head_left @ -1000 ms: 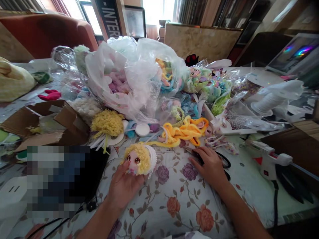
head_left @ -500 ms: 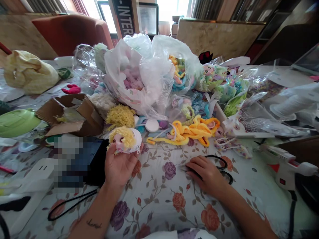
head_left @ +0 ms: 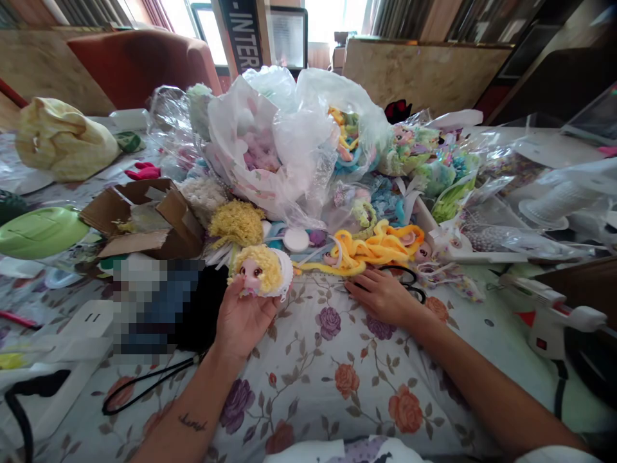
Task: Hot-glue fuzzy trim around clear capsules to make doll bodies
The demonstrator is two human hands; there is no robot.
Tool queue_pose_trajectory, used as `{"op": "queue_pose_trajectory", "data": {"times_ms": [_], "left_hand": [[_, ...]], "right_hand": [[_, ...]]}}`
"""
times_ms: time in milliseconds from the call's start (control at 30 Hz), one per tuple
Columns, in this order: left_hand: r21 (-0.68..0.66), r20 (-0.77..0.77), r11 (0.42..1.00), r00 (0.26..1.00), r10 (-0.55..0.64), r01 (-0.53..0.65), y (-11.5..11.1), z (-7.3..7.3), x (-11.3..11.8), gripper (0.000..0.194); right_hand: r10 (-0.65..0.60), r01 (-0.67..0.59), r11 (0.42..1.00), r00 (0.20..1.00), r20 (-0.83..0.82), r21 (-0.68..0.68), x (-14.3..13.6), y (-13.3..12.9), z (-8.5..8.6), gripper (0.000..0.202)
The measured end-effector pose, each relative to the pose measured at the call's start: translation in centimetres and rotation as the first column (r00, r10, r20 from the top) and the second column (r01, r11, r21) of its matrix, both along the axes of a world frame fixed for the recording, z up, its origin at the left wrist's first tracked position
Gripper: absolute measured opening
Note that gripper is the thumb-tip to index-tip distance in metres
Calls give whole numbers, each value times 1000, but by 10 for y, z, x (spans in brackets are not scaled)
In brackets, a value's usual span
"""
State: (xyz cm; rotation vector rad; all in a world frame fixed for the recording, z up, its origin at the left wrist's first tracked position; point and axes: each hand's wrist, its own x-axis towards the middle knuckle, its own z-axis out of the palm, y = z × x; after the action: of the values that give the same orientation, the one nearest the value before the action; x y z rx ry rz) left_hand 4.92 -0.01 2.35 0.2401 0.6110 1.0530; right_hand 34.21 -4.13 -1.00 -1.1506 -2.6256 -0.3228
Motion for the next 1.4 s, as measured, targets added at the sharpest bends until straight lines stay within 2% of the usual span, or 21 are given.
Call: {"op": "queue_pose_trajectory", "data": {"times_ms": [67, 133, 167, 233, 300, 400, 467, 533, 633, 700, 767, 867, 967, 1133, 1267, 1400], "left_hand": [[8, -29, 999, 999, -37, 37, -3, -6, -1, 39], [56, -77, 988, 987, -143, 147, -8, -12, -2, 28], [91, -110, 967, 968, -226, 236, -11, -13, -2, 22], [167, -178, 882, 893, -412, 440, -19, -12, -2, 22], [211, -250, 767, 792, -557, 606, -26, -9, -1, 42], [183, -382, 622, 638, -669, 762, -34, -4, 4, 78], [162, -467, 564, 566, -679, 810, -36, -3, 7, 86], [185, -511, 545, 554, -657, 818, -37, -3, 11, 87], [235, -520, 540, 574, -633, 808, -37, -4, 13, 84], [241, -523, 550, 585, -621, 799, -37, -4, 13, 82], [240, -508, 590, 617, -601, 771, -38, -2, 12, 77], [251, -422, 647, 683, -596, 720, -40, 2, 10, 64], [265, -335, 684, 730, -596, 680, -41, 7, 9, 59], [239, -281, 722, 758, -588, 649, -41, 6, 10, 58], [200, -251, 756, 778, -576, 623, -42, 2, 8, 57], [171, -193, 809, 824, -532, 563, -43, 3, 5, 38]], "right_hand": [[29, -30, 999, 999, 20, 30, 1, 10, -1, 25], [44, -45, 997, 999, 23, 64, 1, 19, -1, 24], [41, -43, 996, 999, 19, 80, 1, 22, -1, 24], [31, -31, 993, 1000, 0, 113, -1, 26, -2, 24], [13, -8, 989, 999, -36, 148, -5, 24, -4, 22], [10, 10, 989, 991, -134, 150, -17, 10, -7, 20], [30, -11, 995, 980, -198, 95, -29, -2, -6, 23], [49, -49, 999, 978, -204, 7, -39, -11, -5, 29], [41, -55, 991, 993, -112, -120, -52, -11, -5, 46], [37, -43, 987, 999, -39, -153, -59, -1, -10, 58], [49, -47, 989, 999, 13, -139, -66, 13, -18, 58], [96, -92, 992, 995, 34, -88, -78, 33, -31, 47], [77, -78, 996, 997, -14, -48, -87, 43, -41, 45], [-47, 49, 999, 993, -111, 9, -85, 39, -45, 47], [0, -6, 999, 991, -131, -45, -76, 32, -37, 45], [35, -68, 992, 959, -281, -108, -68, 14, -26, 43]]}}
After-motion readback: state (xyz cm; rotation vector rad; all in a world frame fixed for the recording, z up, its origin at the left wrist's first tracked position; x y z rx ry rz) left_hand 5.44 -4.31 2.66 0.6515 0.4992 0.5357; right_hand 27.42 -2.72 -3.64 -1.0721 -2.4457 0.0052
